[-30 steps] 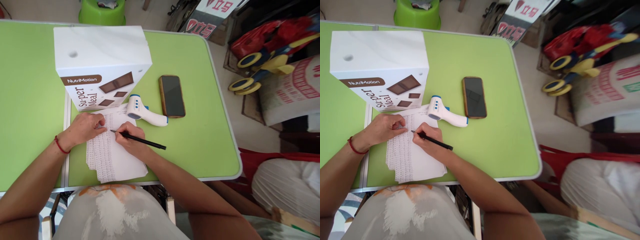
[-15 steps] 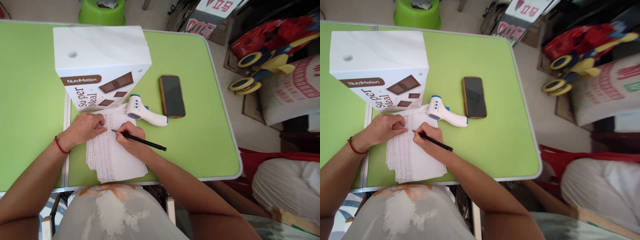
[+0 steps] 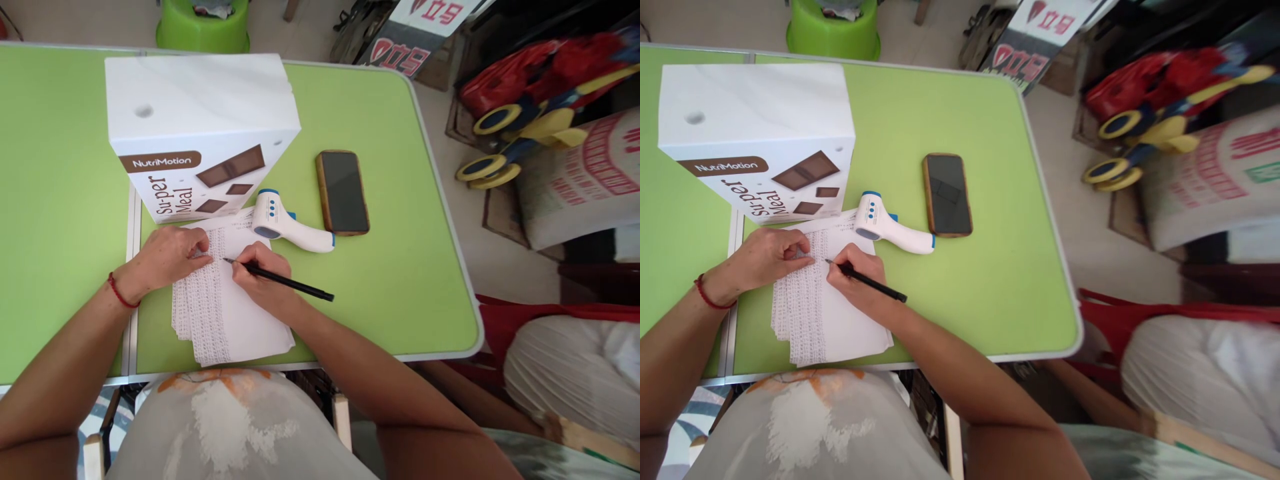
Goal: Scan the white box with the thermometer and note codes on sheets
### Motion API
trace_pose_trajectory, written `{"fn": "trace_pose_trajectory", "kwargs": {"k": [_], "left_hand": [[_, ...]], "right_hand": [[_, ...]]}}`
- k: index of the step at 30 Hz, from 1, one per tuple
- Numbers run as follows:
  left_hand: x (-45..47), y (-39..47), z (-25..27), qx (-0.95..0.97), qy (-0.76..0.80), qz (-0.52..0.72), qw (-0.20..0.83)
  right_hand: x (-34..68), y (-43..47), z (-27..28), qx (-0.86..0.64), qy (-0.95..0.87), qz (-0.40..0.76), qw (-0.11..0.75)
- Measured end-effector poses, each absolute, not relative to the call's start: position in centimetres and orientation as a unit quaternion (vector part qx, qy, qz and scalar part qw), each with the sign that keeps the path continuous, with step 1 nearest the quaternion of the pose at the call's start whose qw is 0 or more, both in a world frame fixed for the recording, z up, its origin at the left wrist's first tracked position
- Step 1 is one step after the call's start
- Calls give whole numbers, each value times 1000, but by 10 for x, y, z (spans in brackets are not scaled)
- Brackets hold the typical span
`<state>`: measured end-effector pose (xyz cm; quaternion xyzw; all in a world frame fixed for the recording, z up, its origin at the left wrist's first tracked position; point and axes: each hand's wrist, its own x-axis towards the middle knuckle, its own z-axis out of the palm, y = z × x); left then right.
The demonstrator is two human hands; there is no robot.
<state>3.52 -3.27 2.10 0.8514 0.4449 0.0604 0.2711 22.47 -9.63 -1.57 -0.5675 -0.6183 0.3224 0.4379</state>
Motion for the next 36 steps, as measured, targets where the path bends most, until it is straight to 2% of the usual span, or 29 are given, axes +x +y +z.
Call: {"fn": "trace_pose_trajectory", "kwargs": {"k": [6,17,36], "left_hand": [[34,-33,20,856,438,68,266],[34,-33,20,849,446,66,276],[35,-33,19,851,447,60,268]], "right_hand": [[224,-97,-12,-573,-637,306,415],[224,-98,-18,-568,-614,311,452],[224,-97,-15,-568,-628,287,448]]}}
